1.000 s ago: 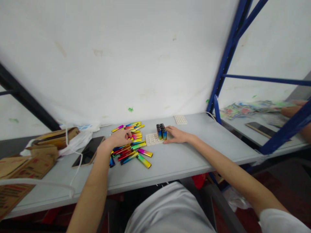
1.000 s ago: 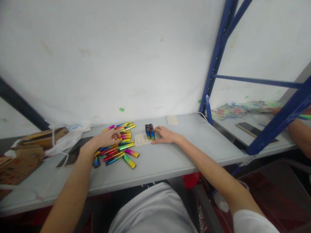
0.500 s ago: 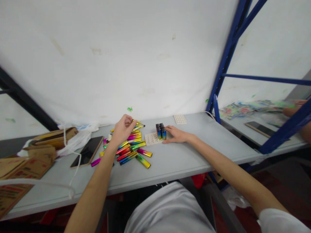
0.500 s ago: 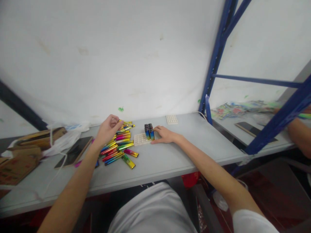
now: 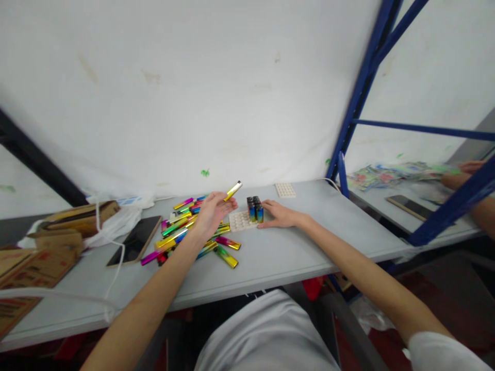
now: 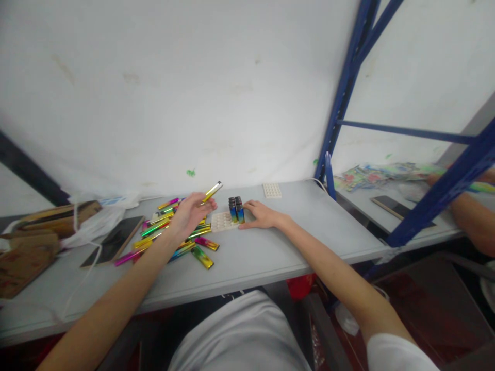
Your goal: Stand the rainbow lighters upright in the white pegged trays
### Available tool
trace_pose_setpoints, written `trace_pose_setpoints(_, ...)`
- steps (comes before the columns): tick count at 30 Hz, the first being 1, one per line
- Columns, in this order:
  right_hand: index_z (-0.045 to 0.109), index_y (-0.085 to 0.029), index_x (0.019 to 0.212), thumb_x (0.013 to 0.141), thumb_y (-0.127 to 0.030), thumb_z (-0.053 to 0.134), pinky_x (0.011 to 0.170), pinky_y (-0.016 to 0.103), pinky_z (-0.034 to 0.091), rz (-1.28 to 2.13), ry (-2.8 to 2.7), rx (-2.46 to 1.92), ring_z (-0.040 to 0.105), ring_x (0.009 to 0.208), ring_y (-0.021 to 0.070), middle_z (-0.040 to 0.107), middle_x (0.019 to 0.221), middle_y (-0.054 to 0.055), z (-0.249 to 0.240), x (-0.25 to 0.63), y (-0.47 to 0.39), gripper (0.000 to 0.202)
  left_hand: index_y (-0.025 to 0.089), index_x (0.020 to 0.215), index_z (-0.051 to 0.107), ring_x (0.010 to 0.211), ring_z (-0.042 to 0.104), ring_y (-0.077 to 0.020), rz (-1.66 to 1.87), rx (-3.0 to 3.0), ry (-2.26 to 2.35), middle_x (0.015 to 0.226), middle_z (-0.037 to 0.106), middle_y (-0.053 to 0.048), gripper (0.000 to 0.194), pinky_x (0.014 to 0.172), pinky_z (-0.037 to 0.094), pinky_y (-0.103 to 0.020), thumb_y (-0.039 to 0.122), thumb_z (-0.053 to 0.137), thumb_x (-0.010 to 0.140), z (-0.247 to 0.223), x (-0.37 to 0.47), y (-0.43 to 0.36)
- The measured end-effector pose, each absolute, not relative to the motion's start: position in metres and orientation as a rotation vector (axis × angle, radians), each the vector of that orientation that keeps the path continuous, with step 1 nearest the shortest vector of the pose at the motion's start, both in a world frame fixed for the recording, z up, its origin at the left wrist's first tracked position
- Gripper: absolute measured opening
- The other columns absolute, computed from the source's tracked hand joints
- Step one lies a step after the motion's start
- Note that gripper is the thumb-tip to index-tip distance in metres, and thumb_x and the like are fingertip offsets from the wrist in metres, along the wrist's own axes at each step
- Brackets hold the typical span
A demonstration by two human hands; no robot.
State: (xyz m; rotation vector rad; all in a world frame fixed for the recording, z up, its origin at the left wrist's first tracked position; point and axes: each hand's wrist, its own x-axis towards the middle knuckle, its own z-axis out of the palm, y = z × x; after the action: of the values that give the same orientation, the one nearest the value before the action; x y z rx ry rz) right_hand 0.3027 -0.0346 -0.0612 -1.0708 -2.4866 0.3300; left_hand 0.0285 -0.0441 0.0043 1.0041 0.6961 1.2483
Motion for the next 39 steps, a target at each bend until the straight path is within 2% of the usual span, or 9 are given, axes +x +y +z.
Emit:
trace_pose_setpoints(5, 0.054, -0.015, 0.145, 0.088, -0.064, 0.074, 0.113, 0.050, 0.047, 0.305, -2.489, -1.047, 0.058, 0.127, 0.0332, 0.059, 0.138, 0.018, -0.061, 0.303, -0.035, 0.077, 0.013, 0.102, 0.068, 0.088, 0.075, -0.0218, 1.056, 0.966, 0.628, 0.091, 0.077, -0.010, 0.025, 0.093, 0.060, -0.038, 0.016, 0.076, 0.078, 0.005, 0.035, -0.051)
trace_pose_setpoints(11, 0.053, -0.017, 0.146, 0.088, -0.062, 0.075, 0.114, 0.050, 0.045, 0.306, -2.482, -1.021, 0.058, 0.127, 0.0326, 0.059, 0.139, 0.017, -0.064, 0.303, -0.033, 0.077, 0.012, 0.100, 0.071, 0.089, 0.074, -0.0217, 0.975, 1.166, 0.625, 0.096, 0.078, -0.010, 0.031, 0.087, 0.059, -0.036, 0.017, 0.082, 0.072, 0.000, 0.040, -0.058)
trace_pose_setpoints(14, 0.055, -0.016, 0.145, 0.087, -0.063, 0.076, 0.113, 0.050, 0.046, 0.308, -2.474, -1.020, 0.058, 0.126, 0.0328, 0.060, 0.138, 0.018, -0.064, 0.303, -0.032, 0.077, 0.015, 0.087, 0.067, 0.078, 0.072, -0.0189, 0.990, 1.234, 0.626, 0.081, 0.074, -0.005, 0.026, 0.077, 0.058, -0.033, 0.022, 0.085, 0.070, -0.003, 0.042, -0.059)
trace_pose_setpoints(19, 0.056, -0.014, 0.143, 0.087, -0.063, 0.076, 0.113, 0.049, 0.045, 0.304, -2.476, -1.037, 0.059, 0.126, 0.0333, 0.060, 0.138, 0.019, -0.063, 0.303, -0.033, 0.077, 0.018, 0.077, 0.056, 0.042, 0.042, -0.0062, 0.956, 1.291, 0.676, 0.054, 0.052, 0.006, 0.043, 0.046, 0.038, -0.022, 0.053, 0.081, 0.079, -0.010, 0.044, -0.058)
trace_pose_setpoints(23, 0.054, -0.015, 0.145, 0.087, -0.063, 0.075, 0.114, 0.049, 0.045, 0.293, -2.487, -1.045, 0.058, 0.128, 0.0332, 0.059, 0.140, 0.018, -0.064, 0.303, -0.033, 0.078, 0.022, 0.074, 0.046, 0.034, 0.022, -0.0049, 0.930, 1.307, 0.834, 0.043, 0.029, 0.013, 0.057, 0.037, 0.021, -0.019, 0.074, 0.070, 0.080, -0.017, 0.045, -0.056)
trace_pose_setpoints(26, 0.055, -0.016, 0.145, 0.087, -0.064, 0.075, 0.114, 0.049, 0.045, 0.291, -2.477, -1.037, 0.058, 0.127, 0.0331, 0.060, 0.139, 0.018, -0.065, 0.303, -0.032, 0.078, 0.024, 0.076, 0.042, 0.034, 0.023, -0.0048, 0.871, 1.336, 0.910, 0.047, 0.029, 0.013, 0.060, 0.035, 0.017, -0.017, 0.077, 0.069, 0.079, -0.019, 0.047, -0.055)
trace_pose_setpoints(30, 0.056, -0.015, 0.144, 0.086, -0.063, 0.076, 0.113, 0.050, 0.045, 0.296, -2.459, -1.029, 0.058, 0.128, 0.0341, 0.060, 0.139, 0.019, -0.066, 0.303, -0.031, 0.078, 0.024, 0.079, 0.042, 0.038, 0.029, -0.0045, 0.828, 1.282, 0.856, 0.054, 0.038, 0.011, 0.055, 0.037, 0.017, -0.016, 0.064, 0.079, 0.074, -0.017, 0.048, -0.055)
trace_pose_setpoints(35, 0.056, -0.015, 0.145, 0.087, -0.063, 0.076, 0.114, 0.050, 0.045, 0.301, -2.465, -1.029, 0.059, 0.127, 0.0338, 0.060, 0.139, 0.019, -0.065, 0.303, -0.032, 0.078, 0.018, 0.081, 0.057, 0.050, 0.045, -0.0070, 0.851, 1.339, 0.766, 0.065, 0.051, 0.004, 0.043, 0.041, 0.029, -0.017, 0.051, 0.083, 0.072, -0.016, 0.047, -0.053)
trace_pose_setpoints(39, 0.055, -0.015, 0.146, 0.087, -0.063, 0.075, 0.113, 0.050, 0.045, 0.299, -2.473, -1.033, 0.058, 0.127, 0.0339, 0.060, 0.139, 0.019, -0.065, 0.302, -0.032, 0.080, 0.016, 0.095, 0.063, 0.060, 0.055, -0.0112, 0.930, 1.449, 0.726, 0.075, 0.061, 0.000, 0.050, 0.052, 0.046, -0.023, 0.061, 0.078, 0.078, -0.020, 0.046, -0.051)
